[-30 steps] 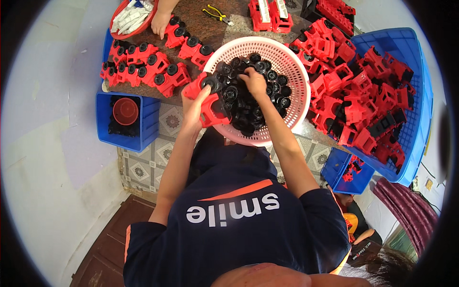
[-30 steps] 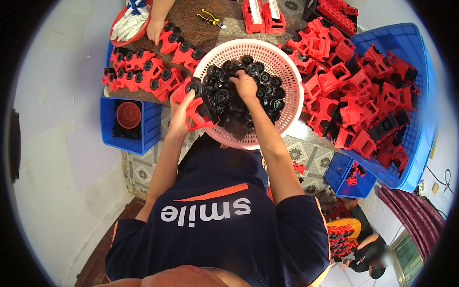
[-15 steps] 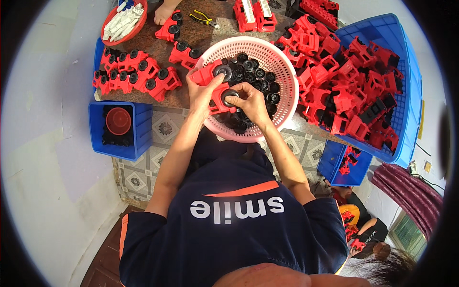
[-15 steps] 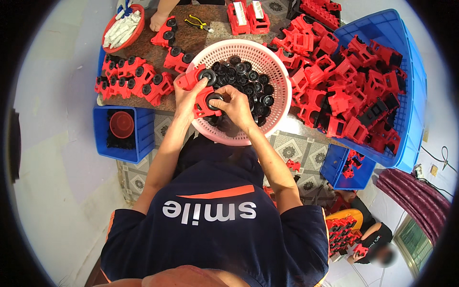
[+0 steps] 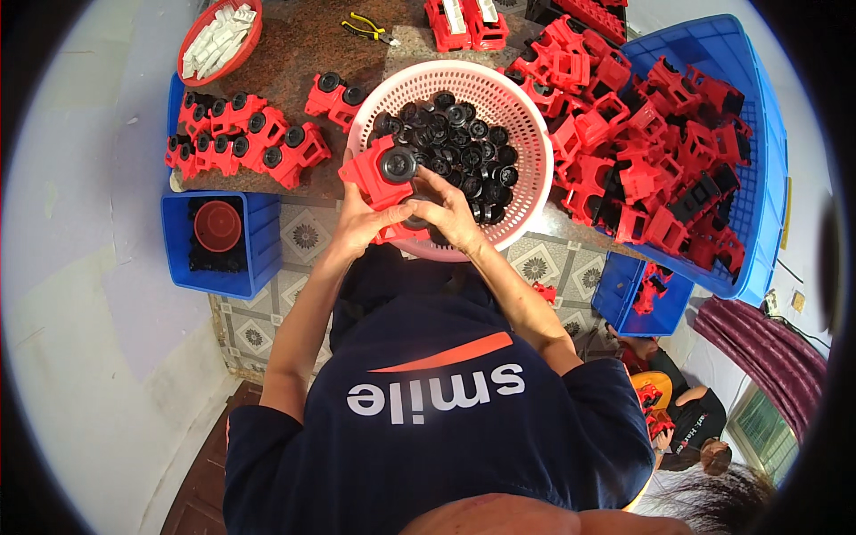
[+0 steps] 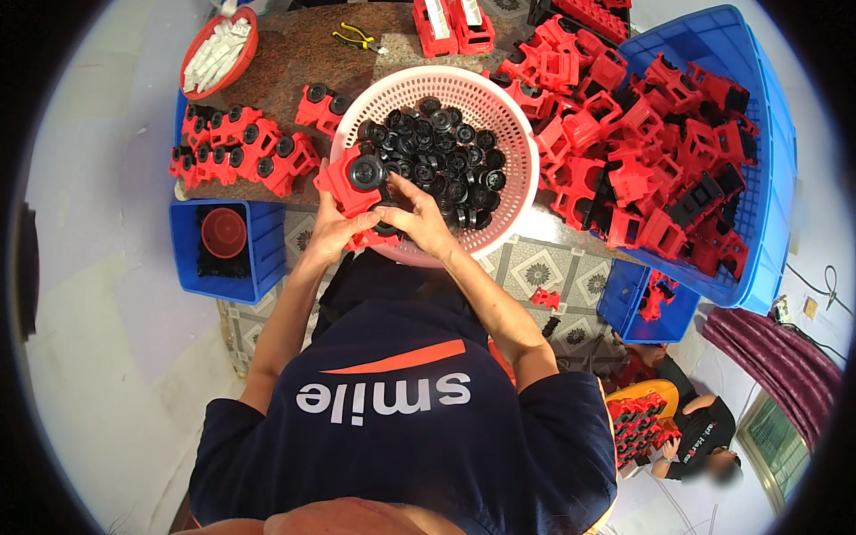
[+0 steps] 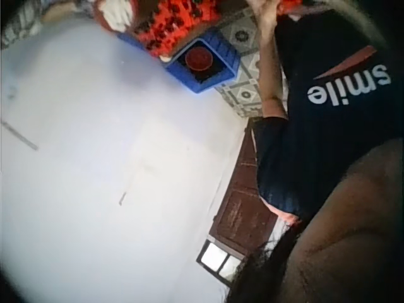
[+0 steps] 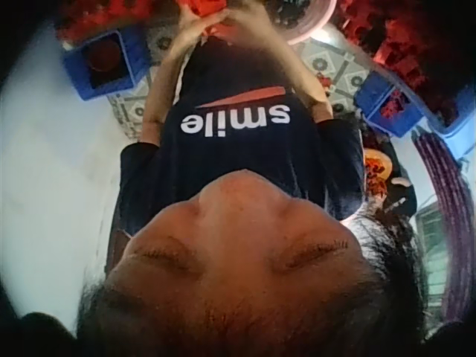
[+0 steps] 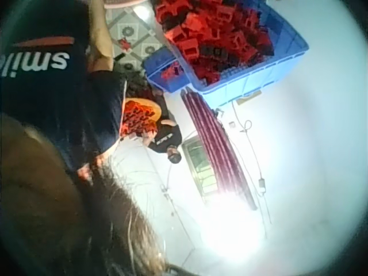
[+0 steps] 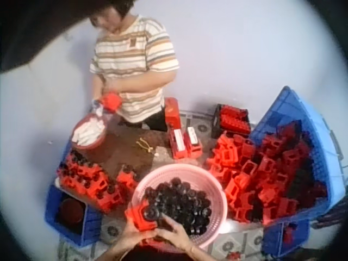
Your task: Assemble plastic toy trucks by snapping wheels onto the chassis.
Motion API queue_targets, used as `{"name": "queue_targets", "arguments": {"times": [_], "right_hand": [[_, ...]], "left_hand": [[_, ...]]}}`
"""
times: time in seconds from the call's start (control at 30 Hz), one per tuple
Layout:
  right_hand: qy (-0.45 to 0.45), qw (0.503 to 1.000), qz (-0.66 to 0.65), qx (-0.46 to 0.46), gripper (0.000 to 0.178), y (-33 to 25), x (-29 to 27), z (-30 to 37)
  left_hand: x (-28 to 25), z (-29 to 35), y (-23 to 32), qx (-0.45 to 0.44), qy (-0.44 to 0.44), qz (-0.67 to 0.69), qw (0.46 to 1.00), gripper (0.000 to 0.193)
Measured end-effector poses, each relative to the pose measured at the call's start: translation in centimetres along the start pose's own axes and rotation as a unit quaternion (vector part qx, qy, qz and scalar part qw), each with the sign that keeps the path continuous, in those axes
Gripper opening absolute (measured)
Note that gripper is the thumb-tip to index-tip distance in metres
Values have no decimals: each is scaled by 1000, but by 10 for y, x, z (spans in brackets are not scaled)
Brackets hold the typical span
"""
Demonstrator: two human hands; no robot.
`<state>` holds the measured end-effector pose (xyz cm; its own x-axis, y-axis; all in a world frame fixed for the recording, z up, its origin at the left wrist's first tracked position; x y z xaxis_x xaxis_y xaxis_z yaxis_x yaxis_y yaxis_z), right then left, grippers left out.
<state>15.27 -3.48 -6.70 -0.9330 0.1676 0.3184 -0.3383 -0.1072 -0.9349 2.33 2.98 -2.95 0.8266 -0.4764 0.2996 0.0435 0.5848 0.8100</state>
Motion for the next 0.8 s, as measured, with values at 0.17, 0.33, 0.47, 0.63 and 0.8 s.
{"name": "queue_targets", "arguments": {"times": [0.17,0.33,0.47,0.63,0.8], "right_hand": [[-62,987,68,-130,80,-23,9,3],[-294,794,354,-397,70,-102,70,23],[-351,866,134,-330,61,-113,45,-8],[109,845,524,7,56,23,-79,-137],[149,809,565,58,39,75,-113,-131]], "left_hand": [[-4,15,23,45,3,82,996,110],[-27,30,-16,-198,-219,407,865,97],[-39,41,-31,-239,-205,205,927,103],[-43,28,-33,-173,-158,182,955,102],[-40,2,-24,-95,-20,243,965,67]]}}
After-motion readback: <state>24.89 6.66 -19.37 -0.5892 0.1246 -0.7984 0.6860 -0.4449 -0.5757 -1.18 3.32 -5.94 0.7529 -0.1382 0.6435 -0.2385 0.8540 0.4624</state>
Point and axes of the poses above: each hand's wrist, its own z-axis away from the middle knuckle, its own x-axis out of the palm, y = z × x, the point moved 7 cm from there along -z, towards the middle knuckle, and after that the axes turned 13 degrees about -x, right-handed, at the moved point
